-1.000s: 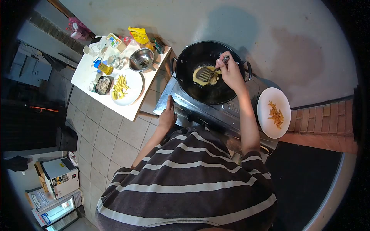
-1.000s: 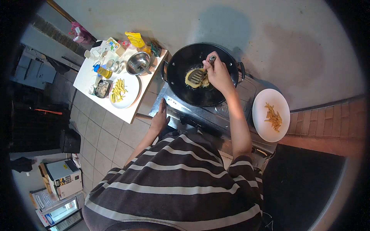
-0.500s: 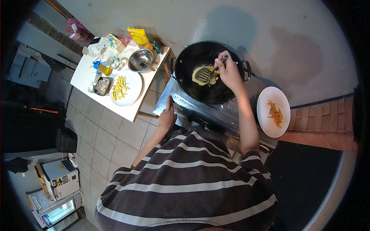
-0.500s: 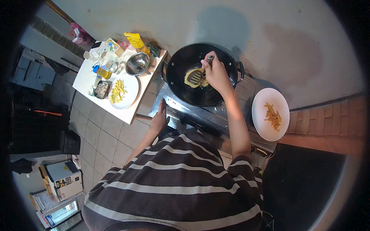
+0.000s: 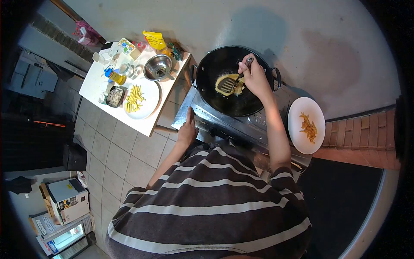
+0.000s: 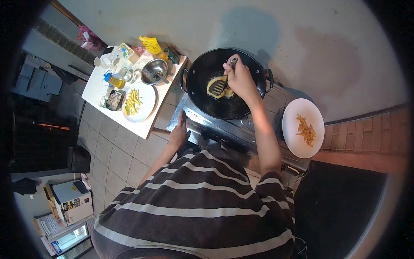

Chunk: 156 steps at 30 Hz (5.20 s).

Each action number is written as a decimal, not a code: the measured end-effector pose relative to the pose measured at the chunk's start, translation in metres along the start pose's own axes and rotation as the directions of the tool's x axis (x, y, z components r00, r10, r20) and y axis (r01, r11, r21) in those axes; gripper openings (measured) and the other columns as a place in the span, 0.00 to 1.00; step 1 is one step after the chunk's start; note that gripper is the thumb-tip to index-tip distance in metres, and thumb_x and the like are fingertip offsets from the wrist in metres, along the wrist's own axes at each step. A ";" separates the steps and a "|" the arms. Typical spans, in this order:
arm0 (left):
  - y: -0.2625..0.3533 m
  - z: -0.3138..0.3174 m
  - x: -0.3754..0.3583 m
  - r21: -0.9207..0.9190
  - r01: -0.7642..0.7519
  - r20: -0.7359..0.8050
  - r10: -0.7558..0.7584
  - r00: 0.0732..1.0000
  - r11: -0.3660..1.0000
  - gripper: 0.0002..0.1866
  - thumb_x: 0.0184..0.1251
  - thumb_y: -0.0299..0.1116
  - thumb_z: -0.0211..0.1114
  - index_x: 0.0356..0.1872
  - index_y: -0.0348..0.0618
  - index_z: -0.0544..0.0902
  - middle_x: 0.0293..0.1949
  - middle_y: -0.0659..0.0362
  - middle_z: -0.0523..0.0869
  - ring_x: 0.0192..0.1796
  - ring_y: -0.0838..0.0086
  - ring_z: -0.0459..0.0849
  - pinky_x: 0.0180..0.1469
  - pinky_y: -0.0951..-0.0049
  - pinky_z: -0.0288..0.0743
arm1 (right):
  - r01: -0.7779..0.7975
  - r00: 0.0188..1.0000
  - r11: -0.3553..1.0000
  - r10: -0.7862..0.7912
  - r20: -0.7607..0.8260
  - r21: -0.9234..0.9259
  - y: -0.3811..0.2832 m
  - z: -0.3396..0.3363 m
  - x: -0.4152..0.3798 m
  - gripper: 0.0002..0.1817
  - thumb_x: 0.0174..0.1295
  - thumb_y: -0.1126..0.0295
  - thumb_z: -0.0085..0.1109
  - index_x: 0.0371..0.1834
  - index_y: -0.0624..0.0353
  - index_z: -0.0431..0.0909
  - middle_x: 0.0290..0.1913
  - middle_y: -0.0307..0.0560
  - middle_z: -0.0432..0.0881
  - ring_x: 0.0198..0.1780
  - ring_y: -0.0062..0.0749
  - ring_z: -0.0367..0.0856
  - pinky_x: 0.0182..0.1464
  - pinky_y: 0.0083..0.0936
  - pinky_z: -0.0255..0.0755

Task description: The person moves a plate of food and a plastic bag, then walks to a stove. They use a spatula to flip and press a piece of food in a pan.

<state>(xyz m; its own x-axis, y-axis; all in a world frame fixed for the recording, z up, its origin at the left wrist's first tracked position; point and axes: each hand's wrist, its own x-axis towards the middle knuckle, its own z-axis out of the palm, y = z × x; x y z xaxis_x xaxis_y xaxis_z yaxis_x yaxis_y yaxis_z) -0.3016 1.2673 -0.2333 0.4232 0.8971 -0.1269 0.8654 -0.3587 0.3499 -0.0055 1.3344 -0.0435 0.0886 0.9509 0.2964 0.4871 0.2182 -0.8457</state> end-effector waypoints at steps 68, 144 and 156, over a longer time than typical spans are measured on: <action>0.001 -0.002 -0.003 0.015 0.002 0.010 -0.002 1.000 1.000 0.47 0.55 0.28 0.63 0.75 0.30 0.49 0.79 0.48 0.37 0.40 0.51 0.87 0.40 0.57 0.84 | -0.039 0.999 0.999 0.040 -0.023 0.017 0.008 -0.002 -0.010 0.07 0.72 0.68 0.52 0.40 0.60 0.66 0.28 0.46 0.78 0.32 0.30 0.78 0.39 0.29 0.71; -0.001 -0.002 -0.002 0.025 0.018 0.010 -0.018 1.000 1.000 0.49 0.52 0.26 0.63 0.76 0.31 0.48 0.80 0.51 0.37 0.41 0.50 0.87 0.41 0.56 0.83 | -0.127 0.992 0.990 0.127 -0.014 -0.055 -0.016 0.018 0.004 0.09 0.72 0.67 0.52 0.39 0.60 0.66 0.26 0.45 0.77 0.29 0.30 0.75 0.37 0.29 0.69; -0.003 -0.002 -0.002 -0.028 0.005 0.001 -0.005 1.000 1.000 0.48 0.52 0.27 0.64 0.76 0.32 0.49 0.80 0.51 0.38 0.40 0.49 0.86 0.42 0.55 0.83 | -0.051 0.999 0.999 0.051 -0.004 -0.012 -0.029 0.005 -0.025 0.08 0.73 0.67 0.51 0.41 0.60 0.66 0.29 0.49 0.80 0.33 0.36 0.83 0.39 0.31 0.73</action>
<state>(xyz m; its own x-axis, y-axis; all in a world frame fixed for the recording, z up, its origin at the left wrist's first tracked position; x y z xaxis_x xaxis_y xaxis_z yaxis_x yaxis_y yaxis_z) -0.3061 1.2669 -0.2319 0.4191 0.8986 -0.1298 0.8597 -0.3468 0.3751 -0.0257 1.3055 -0.0283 0.1172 0.9600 0.2544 0.4926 0.1663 -0.8542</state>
